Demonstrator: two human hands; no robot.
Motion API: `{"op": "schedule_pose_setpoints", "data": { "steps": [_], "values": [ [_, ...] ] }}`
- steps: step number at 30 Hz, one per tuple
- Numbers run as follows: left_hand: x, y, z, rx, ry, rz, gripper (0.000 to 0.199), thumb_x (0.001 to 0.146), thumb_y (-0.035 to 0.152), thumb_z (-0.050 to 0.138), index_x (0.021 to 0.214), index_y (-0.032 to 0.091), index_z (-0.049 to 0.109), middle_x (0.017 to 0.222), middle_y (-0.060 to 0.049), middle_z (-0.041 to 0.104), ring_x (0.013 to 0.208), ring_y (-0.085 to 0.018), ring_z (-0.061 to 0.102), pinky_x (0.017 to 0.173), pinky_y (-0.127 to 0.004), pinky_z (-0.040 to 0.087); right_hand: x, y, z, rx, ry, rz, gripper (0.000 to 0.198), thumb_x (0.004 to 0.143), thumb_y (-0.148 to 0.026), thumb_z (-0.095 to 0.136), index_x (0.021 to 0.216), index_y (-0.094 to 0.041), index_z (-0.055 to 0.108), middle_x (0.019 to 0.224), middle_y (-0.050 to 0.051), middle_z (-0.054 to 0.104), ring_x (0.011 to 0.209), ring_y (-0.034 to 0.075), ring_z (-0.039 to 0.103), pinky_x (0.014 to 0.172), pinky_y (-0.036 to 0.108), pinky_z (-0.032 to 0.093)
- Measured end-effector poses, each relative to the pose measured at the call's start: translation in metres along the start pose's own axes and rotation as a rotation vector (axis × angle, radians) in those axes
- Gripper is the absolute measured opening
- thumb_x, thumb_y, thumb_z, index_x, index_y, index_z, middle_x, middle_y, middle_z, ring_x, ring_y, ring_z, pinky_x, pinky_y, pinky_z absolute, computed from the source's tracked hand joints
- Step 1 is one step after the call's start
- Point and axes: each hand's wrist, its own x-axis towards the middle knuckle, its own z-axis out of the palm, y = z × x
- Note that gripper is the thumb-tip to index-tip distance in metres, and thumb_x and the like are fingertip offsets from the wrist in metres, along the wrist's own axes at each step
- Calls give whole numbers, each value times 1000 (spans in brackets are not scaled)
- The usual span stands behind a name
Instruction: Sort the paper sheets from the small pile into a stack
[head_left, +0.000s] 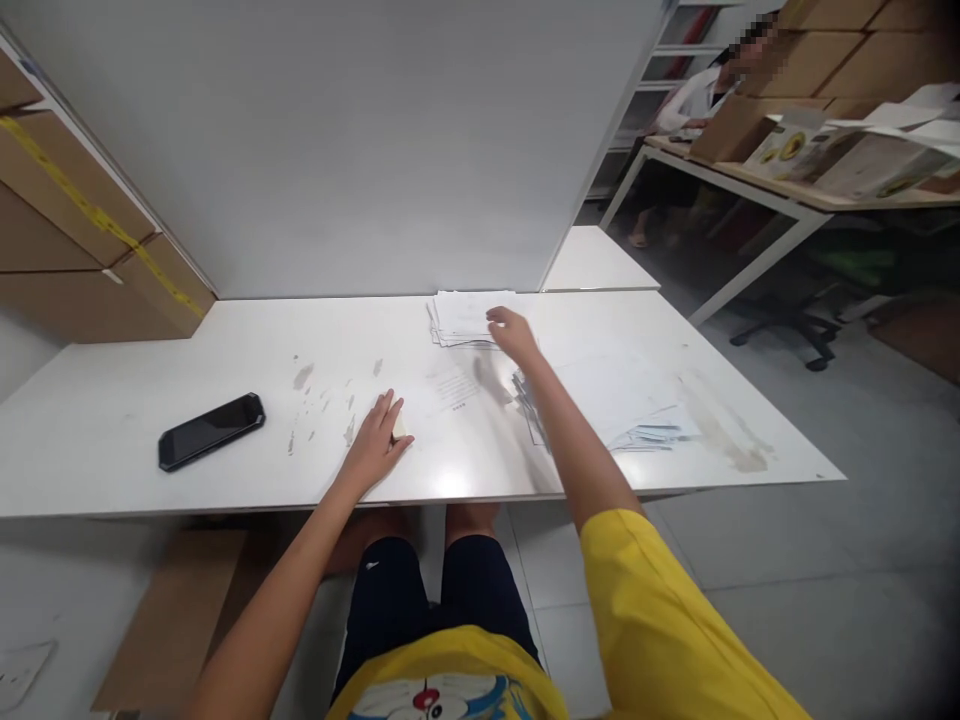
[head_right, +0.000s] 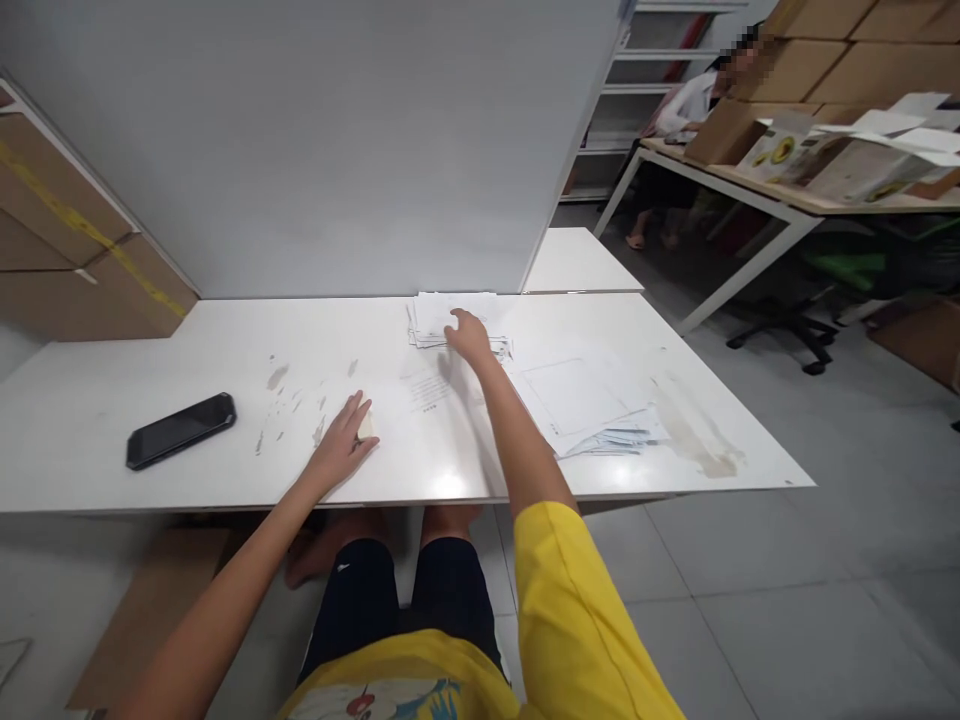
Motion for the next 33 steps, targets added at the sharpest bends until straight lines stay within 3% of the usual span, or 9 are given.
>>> {"op": "schedule_pose_setpoints", "data": {
  "steps": [4, 8, 13, 18, 21, 23, 26, 29, 33],
  "values": [
    [-3, -4, 4, 81, 48, 50, 57, 95, 40, 41, 148, 24, 24, 158, -9, 19, 146, -26, 5, 116, -50, 18, 11, -31, 61, -133, -130, 77, 53, 85, -34, 46, 133, -10, 46, 125, 16, 58, 116, 29, 48, 99, 43, 32],
    [-3, -1, 1, 153, 75, 65, 51, 96, 34, 38, 145, 21, 31, 156, -10, 25, 146, -25, 3, 116, -52, 17, -6, -29, 83, -192, -83, 10, 38, 89, -23, 38, 120, -14, 58, 118, 13, 63, 110, 27, 51, 91, 36, 35],
    [-4, 9, -9, 141, 54, 23, 48, 96, 33, 39, 142, 19, 36, 153, -12, 30, 146, -26, 7, 116, -52, 18, -37, -35, 58, -224, -112, -122, 40, 91, -17, 33, 119, -17, 62, 113, 11, 66, 105, 25, 55, 83, 32, 37],
    [-7, 17, -13, 126, 68, 3, 48, 95, 33, 41, 141, 18, 39, 153, -11, 31, 146, -27, 9, 116, -52, 17, -93, -66, 27, -281, -158, -291, 38, 90, -20, 38, 117, -11, 62, 115, 17, 65, 108, 29, 54, 89, 36, 36],
    [-9, 20, -14, 113, 94, -5, 48, 94, 31, 41, 139, 16, 41, 152, -13, 33, 145, -28, 11, 116, -51, 17, -137, -79, 30, -284, -294, -350, 41, 90, -29, 41, 122, -11, 60, 133, 19, 55, 122, 32, 46, 99, 43, 32],
    [-11, 21, -14, 106, 106, -5, 48, 94, 31, 41, 138, 14, 42, 151, -14, 34, 145, -28, 12, 116, -51, 17, -160, -81, 38, -266, -367, -315, 51, 94, -39, 36, 137, -15, 47, 149, 13, 36, 136, 32, 31, 107, 48, 24],
    [-13, 21, -13, 98, 109, 6, 50, 93, 33, 42, 139, 14, 40, 151, -14, 34, 145, -28, 11, 116, -51, 16, -187, -78, 46, -248, -440, -215, 59, 96, -49, 24, 149, -23, 25, 158, 7, 17, 144, 31, 13, 111, 54, 14],
    [-13, 19, -14, 70, 71, 22, 58, 93, 40, 42, 143, 13, 34, 153, -14, 29, 146, -29, 9, 116, -51, 14, -214, -74, 45, -237, -417, -221, 61, 96, -50, 25, 150, -25, 21, 158, 8, 14, 145, 31, 9, 112, 56, 11],
    [-13, 24, -23, 23, 31, 34, 60, 95, 46, 33, 146, 14, 29, 156, -14, 23, 146, -28, 6, 116, -51, 13, -260, -74, 37, -224, -340, -296, 70, 89, -53, 42, 150, -23, 24, 157, 11, 17, 144, 35, 10, 111, 59, 12]
  ]
}}
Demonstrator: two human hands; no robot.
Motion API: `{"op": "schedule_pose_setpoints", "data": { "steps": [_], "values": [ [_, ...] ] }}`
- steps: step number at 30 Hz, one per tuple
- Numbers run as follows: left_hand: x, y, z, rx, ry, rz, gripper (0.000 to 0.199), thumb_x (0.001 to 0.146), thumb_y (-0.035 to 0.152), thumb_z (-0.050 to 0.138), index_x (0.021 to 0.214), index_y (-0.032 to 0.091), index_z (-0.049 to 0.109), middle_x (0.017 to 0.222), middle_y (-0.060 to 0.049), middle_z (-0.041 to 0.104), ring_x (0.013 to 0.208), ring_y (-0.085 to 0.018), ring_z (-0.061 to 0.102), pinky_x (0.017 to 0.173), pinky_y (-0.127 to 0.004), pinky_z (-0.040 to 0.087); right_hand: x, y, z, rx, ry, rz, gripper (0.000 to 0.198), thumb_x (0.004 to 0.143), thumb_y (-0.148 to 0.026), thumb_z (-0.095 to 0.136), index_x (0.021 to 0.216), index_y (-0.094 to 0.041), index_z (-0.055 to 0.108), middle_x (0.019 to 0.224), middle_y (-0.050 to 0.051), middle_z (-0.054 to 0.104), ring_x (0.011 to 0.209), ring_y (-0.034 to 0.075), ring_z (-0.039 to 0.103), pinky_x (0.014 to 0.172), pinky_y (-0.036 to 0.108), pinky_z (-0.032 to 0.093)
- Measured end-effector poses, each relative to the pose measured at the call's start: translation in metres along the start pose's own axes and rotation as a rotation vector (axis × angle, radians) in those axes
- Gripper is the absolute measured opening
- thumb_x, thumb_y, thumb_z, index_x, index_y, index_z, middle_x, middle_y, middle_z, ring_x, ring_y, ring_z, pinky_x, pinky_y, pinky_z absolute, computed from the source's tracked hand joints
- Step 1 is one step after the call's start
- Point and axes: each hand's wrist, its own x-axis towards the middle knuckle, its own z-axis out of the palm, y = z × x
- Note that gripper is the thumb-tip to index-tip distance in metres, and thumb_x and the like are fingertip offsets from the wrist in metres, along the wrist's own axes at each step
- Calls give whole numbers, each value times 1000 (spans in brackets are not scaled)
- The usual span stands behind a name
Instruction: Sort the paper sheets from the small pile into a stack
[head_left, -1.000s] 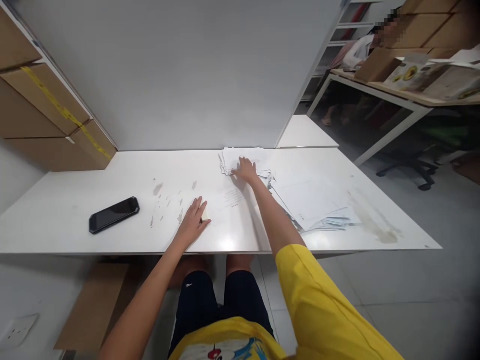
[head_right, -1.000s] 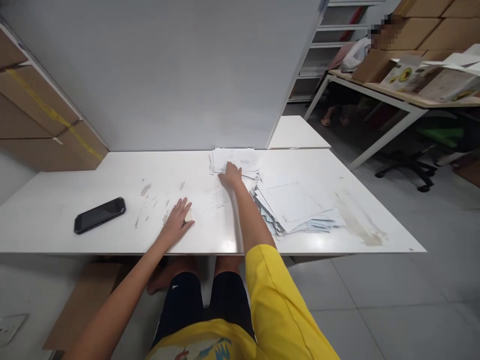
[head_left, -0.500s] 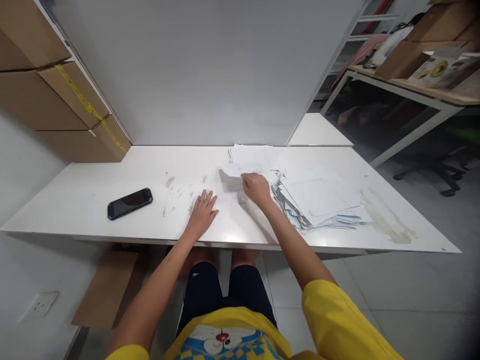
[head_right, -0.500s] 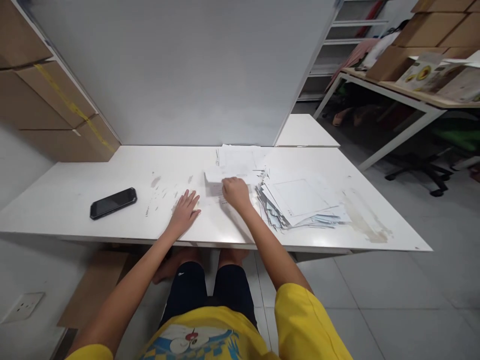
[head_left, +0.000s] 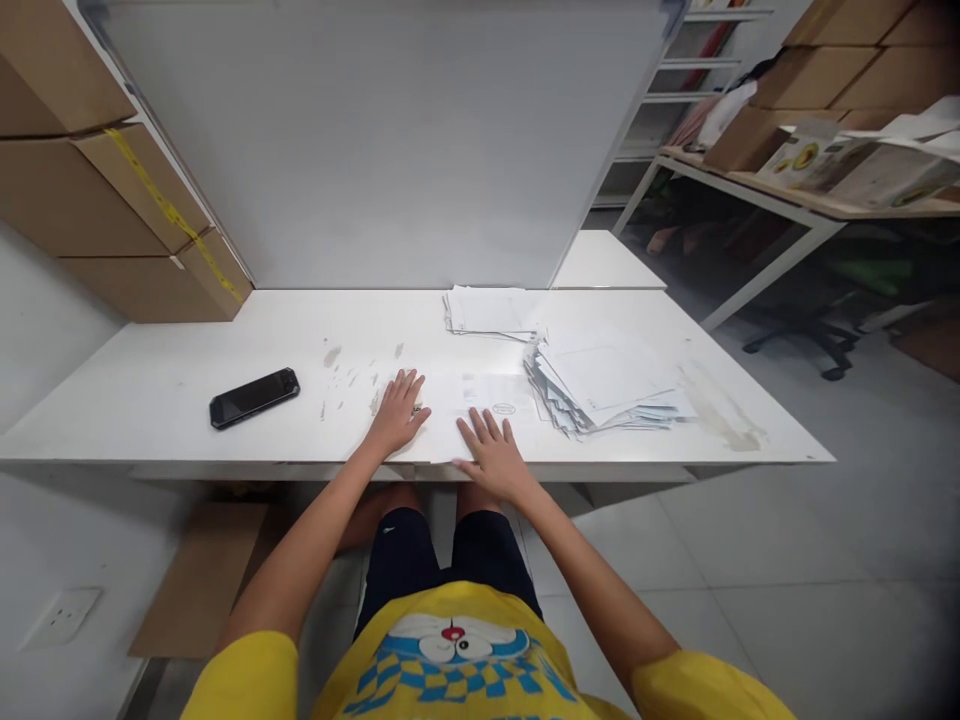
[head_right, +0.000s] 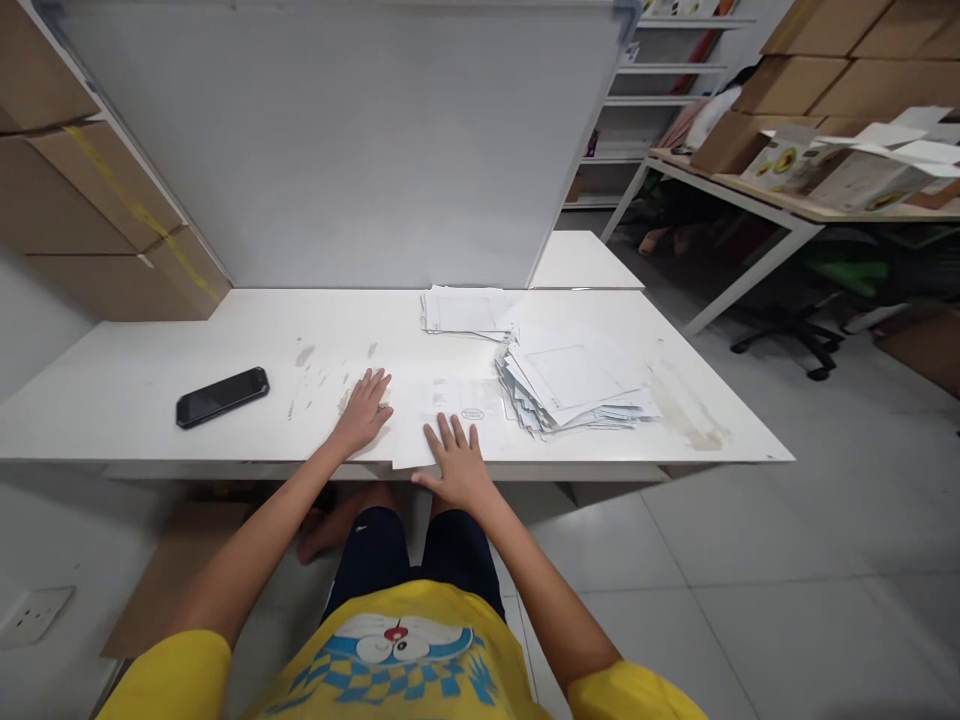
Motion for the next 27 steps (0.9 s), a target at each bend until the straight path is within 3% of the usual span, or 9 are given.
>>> {"op": "schedule_pose_setpoints", "data": {
  "steps": [5, 9, 12, 14, 16, 19, 21, 24, 27],
  "values": [
    [-31, 21, -11, -59, 108, 71, 61, 94, 53, 26, 145, 19, 31, 151, -13, 33, 146, -28, 10, 116, -52, 12, -51, -3, -9, 117, 104, -28, 53, 84, -14, 44, 136, -20, 47, 137, 12, 52, 127, 29, 45, 104, 49, 32],
    [-77, 51, 1, -235, 140, 181, 75, 85, 67, 39, 146, 25, 26, 146, -12, 41, 142, -31, 26, 115, -51, 21, -83, -4, -37, 377, 382, -72, 41, 79, -9, 44, 113, -24, 62, 104, 7, 69, 97, 24, 61, 92, 44, 42],
    [-92, 81, 12, -317, 342, -5, 86, 81, 68, 48, 148, 23, 18, 149, -16, 35, 141, -33, 25, 113, -51, 24, -92, -18, -59, 702, 688, -85, 24, 80, -14, 50, 96, -27, 63, 88, 3, 68, 86, 22, 62, 89, 45, 44],
    [-91, 101, 12, -393, 429, -171, 87, 82, 66, 49, 149, 22, 16, 150, -17, 32, 141, -33, 26, 112, -49, 28, -88, -30, -69, 1016, 891, 55, 12, 80, -19, 54, 88, -27, 60, 83, 2, 66, 83, 20, 62, 87, 44, 46],
    [-86, 117, 7, -524, 401, -232, 84, 81, 64, 52, 147, 22, 21, 148, -17, 36, 138, -32, 33, 109, -46, 34, -76, -41, -74, 1329, 1004, 249, 9, 81, -26, 56, 90, -27, 58, 83, 0, 65, 83, 19, 62, 86, 43, 48],
    [-77, 127, -3, -775, 395, -291, 68, 81, 59, 57, 134, 21, 40, 133, -15, 53, 124, -29, 50, 101, -42, 43, -54, -52, -74, 1668, 1025, 449, 23, 80, -32, 55, 102, -27, 56, 89, 0, 67, 86, 19, 64, 90, 44, 48],
    [-73, 124, -5, -919, 452, -380, 57, 79, 56, 60, 123, 20, 50, 122, -12, 61, 113, -27, 59, 95, -40, 48, -40, -58, -70, 1823, 1004, 488, 31, 79, -33, 55, 110, -27, 54, 95, 1, 67, 91, 18, 64, 95, 45, 46],
    [-70, 116, -2, -1085, 482, -479, 55, 72, 52, 68, 115, 19, 56, 114, -11, 66, 103, -25, 64, 88, -38, 52, -27, -64, -58, 1961, 879, 442, 36, 81, -36, 53, 115, -26, 53, 101, 3, 67, 96, 20, 64, 96, 47, 46],
    [-68, 110, 2, -1142, 505, -618, 50, 68, 49, 72, 103, 15, 64, 102, -12, 72, 95, -26, 67, 84, -39, 54, -22, -58, -43, 1917, 744, 354, 36, 84, -41, 50, 115, -24, 54, 104, 5, 67, 100, 22, 63, 94, 49, 47]
  ]
}}
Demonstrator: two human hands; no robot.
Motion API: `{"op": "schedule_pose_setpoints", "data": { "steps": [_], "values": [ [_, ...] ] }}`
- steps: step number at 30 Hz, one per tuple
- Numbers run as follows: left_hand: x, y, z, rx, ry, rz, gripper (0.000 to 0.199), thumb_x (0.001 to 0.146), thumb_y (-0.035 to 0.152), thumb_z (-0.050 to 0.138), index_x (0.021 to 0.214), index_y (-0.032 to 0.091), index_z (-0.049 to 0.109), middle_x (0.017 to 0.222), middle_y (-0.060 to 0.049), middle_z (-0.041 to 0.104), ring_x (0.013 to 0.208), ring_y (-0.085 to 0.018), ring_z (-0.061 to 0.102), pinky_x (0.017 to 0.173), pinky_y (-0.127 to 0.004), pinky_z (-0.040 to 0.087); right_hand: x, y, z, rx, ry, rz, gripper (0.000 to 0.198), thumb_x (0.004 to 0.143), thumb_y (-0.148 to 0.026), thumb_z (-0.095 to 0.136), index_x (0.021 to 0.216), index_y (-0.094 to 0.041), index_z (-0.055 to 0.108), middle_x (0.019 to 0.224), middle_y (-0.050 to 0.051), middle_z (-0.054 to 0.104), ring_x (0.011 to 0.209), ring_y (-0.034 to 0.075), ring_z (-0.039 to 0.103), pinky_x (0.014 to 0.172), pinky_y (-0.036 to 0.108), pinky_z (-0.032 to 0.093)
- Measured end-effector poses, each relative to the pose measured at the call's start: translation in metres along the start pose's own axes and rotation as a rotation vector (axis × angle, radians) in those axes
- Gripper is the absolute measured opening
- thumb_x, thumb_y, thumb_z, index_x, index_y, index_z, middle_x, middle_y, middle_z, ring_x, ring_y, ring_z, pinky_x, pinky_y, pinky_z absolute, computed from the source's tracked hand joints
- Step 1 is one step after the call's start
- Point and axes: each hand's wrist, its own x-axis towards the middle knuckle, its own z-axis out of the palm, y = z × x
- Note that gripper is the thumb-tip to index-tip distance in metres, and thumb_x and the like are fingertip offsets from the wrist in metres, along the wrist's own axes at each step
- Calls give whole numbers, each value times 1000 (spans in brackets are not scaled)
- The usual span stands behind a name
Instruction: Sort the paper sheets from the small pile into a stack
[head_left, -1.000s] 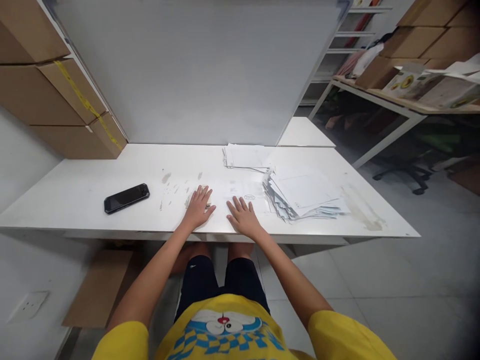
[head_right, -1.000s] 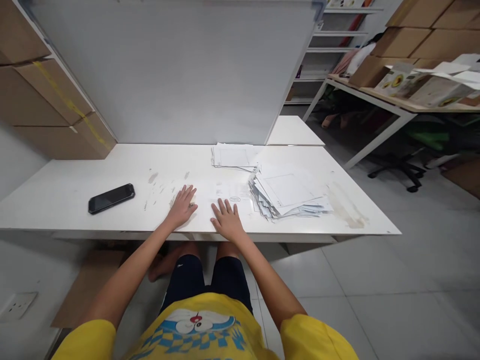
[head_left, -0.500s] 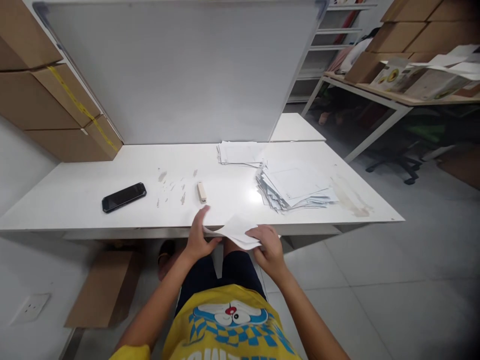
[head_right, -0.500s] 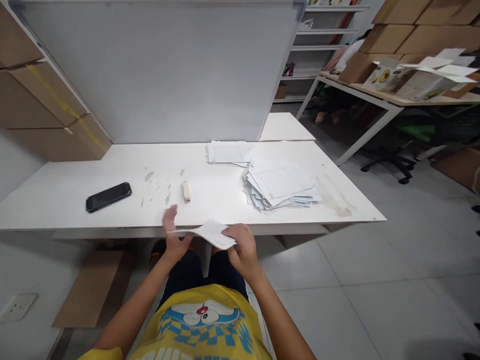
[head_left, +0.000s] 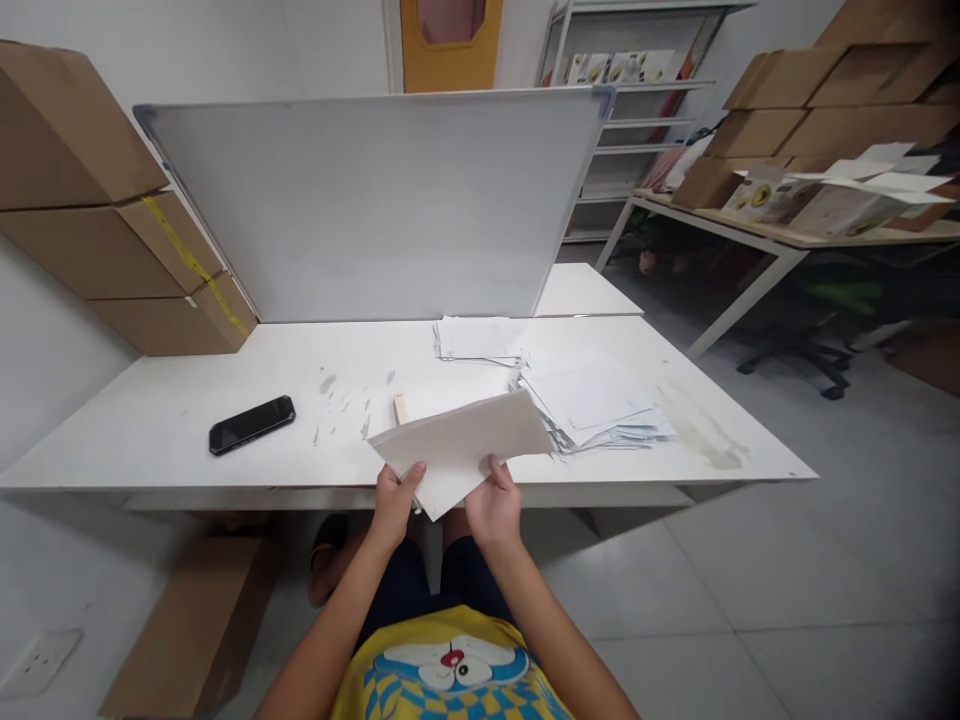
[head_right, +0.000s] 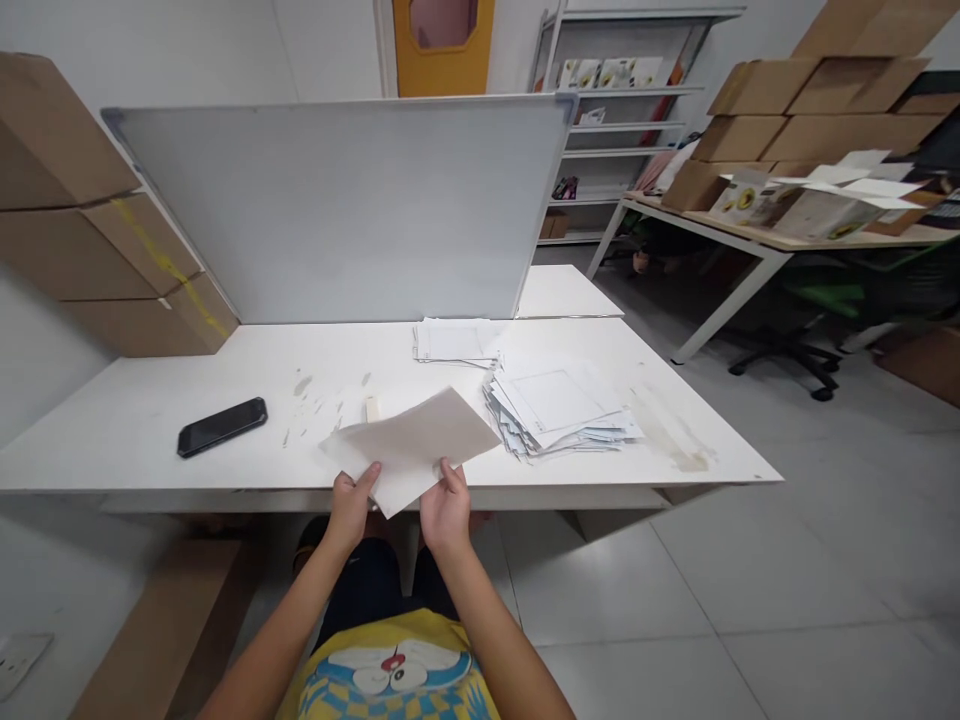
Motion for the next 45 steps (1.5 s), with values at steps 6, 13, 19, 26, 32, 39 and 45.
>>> {"op": "schedule_pose_setpoints", "data": {
  "steps": [6, 13, 19, 26, 32, 39, 45],
  "values": [
    [25, 13, -26, 124, 154, 113, 35, 67, 44, 74, 89, 17, 70, 89, -9, 74, 95, -29, 67, 88, -41, 53, 40, -18, -38, -412, -124, -238, 36, 82, -42, 56, 114, -27, 55, 109, 7, 62, 106, 22, 59, 91, 42, 48],
    [39, -2, -44, 225, -20, 204, 29, 74, 45, 67, 91, 22, 69, 96, -6, 72, 99, -26, 65, 94, -41, 49, 39, -27, -45, -865, -309, -238, 19, 84, -40, 52, 91, -24, 58, 87, 4, 65, 90, 23, 61, 82, 37, 50],
    [18, -35, -30, 115, 117, 79, 43, 69, 49, 70, 99, 20, 64, 99, -8, 70, 97, -26, 65, 90, -39, 49, 22, -8, -71, -927, -180, -275, 25, 87, -41, 48, 99, -23, 61, 98, 8, 67, 98, 27, 61, 86, 40, 48],
    [-11, -13, -33, 96, 204, 17, 45, 69, 52, 66, 99, 20, 56, 90, -5, 65, 86, -22, 63, 80, -34, 50, 4, -14, -90, -743, -170, -40, 30, 84, -45, 53, 98, -20, 61, 95, 7, 69, 92, 24, 62, 81, 34, 49],
    [-9, -24, -62, 223, 404, 242, 60, 75, 40, 63, 127, 24, 37, 107, -8, 56, 93, -21, 60, 84, -38, 48, 14, 10, -84, -641, -72, 43, 45, 73, -44, 62, 112, -22, 60, 114, 11, 67, 106, 28, 61, 90, 41, 50],
    [56, -12, -62, 627, 84, 477, 48, 89, 35, 46, 135, 23, 40, 129, -12, 52, 121, -26, 51, 100, -44, 42, 47, 22, -76, -881, -16, -46, 48, 76, -36, 52, 121, -19, 59, 122, 12, 63, 114, 27, 58, 99, 43, 46],
    [104, -5, -49, 1116, -291, 721, 50, 91, 33, 42, 140, 20, 41, 142, -11, 48, 131, -28, 42, 106, -45, 34, 57, 18, -74, -1042, -41, -143, 51, 78, -31, 45, 125, -15, 56, 125, 13, 61, 118, 26, 56, 102, 42, 42]
  ]
}}
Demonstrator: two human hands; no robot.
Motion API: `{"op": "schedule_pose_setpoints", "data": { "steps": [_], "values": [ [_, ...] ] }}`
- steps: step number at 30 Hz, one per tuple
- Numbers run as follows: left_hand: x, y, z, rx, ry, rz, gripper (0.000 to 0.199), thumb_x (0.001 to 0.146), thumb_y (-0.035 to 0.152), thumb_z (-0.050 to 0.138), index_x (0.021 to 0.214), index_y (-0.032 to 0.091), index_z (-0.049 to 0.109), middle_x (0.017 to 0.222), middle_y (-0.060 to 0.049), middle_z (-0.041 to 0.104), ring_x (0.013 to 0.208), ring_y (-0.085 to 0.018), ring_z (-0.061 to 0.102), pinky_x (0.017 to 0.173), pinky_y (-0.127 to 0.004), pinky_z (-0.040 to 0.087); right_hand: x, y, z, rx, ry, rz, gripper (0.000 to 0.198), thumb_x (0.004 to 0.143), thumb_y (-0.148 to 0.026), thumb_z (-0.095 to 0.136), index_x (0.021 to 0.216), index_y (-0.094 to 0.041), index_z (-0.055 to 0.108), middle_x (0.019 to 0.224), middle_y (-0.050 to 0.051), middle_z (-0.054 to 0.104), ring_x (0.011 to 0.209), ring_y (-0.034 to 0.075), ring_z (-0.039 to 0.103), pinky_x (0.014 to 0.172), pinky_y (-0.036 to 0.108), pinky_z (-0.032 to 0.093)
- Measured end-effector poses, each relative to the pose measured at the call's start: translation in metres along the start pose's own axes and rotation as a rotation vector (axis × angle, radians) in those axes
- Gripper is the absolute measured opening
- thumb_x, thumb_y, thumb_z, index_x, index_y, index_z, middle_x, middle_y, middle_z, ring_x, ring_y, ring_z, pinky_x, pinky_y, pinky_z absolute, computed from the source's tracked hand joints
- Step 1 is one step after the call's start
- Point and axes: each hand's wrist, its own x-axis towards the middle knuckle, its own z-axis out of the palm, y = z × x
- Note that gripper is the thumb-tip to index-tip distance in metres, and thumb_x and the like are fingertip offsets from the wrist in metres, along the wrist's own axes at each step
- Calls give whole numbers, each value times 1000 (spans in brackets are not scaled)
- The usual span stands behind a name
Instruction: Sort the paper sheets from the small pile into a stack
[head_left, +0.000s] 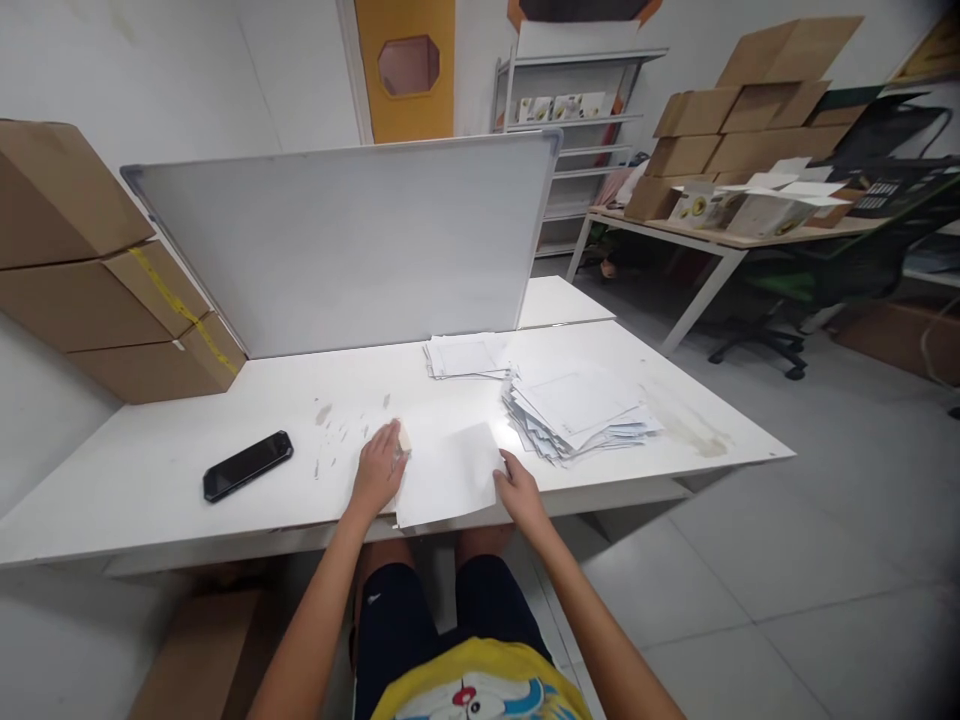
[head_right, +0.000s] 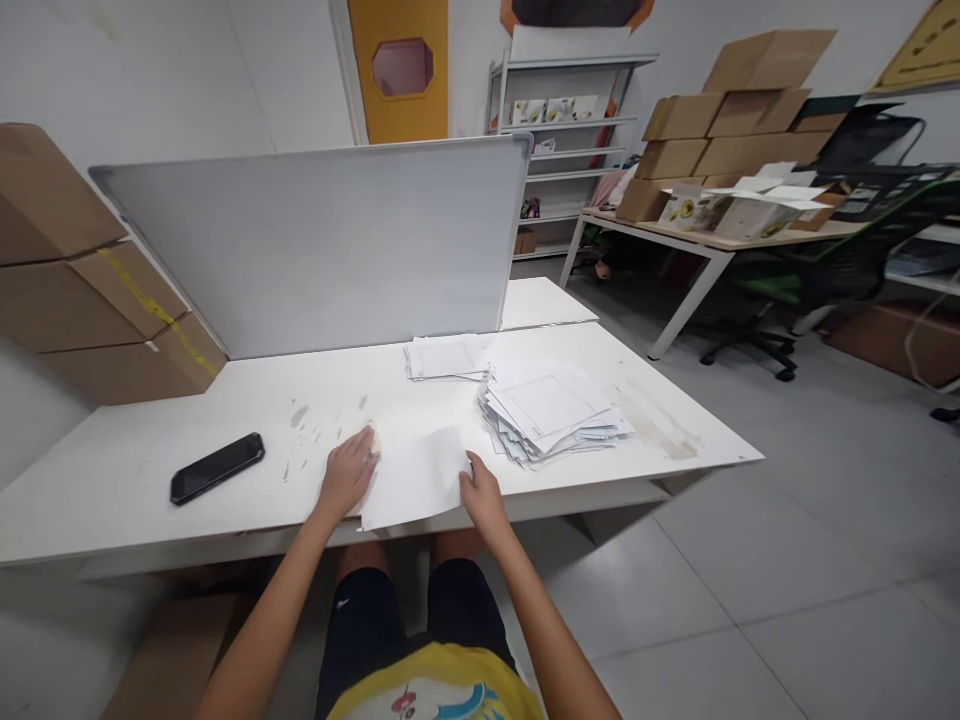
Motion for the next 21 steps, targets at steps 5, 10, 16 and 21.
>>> {"op": "schedule_pose_setpoints", "data": {
  "steps": [5, 10, 16, 21],
  "values": [
    [-4, 2, 5, 176, 33, 5, 40, 94, 29, 39, 127, 18, 57, 130, -12, 60, 110, -28, 59, 89, -44, 43, 4, 2, 1, -15, -32, 17, 49, 78, -31, 44, 123, -14, 56, 121, 12, 64, 112, 26, 59, 99, 41, 45],
    [-1, -2, 9, 237, 43, 73, 37, 95, 29, 39, 122, 16, 61, 126, -12, 62, 98, -28, 63, 80, -43, 44, 5, 0, 1, -18, -32, -7, 48, 81, -33, 43, 124, -16, 56, 119, 10, 65, 107, 25, 62, 92, 38, 49],
    [2, -7, 17, 222, 58, 135, 38, 96, 28, 38, 122, 13, 61, 123, -14, 64, 90, -26, 66, 75, -42, 45, 6, 15, -4, -35, -13, -42, 46, 85, -38, 44, 124, -19, 58, 121, 9, 65, 110, 25, 61, 94, 38, 49],
    [6, -15, 20, 103, 120, 95, 36, 92, 33, 46, 123, 19, 60, 126, -10, 63, 109, -28, 60, 89, -45, 46, 32, 52, -94, -205, 312, -35, 47, 82, -42, 51, 125, -25, 59, 118, 5, 66, 111, 25, 59, 94, 40, 47]
  ]
}}
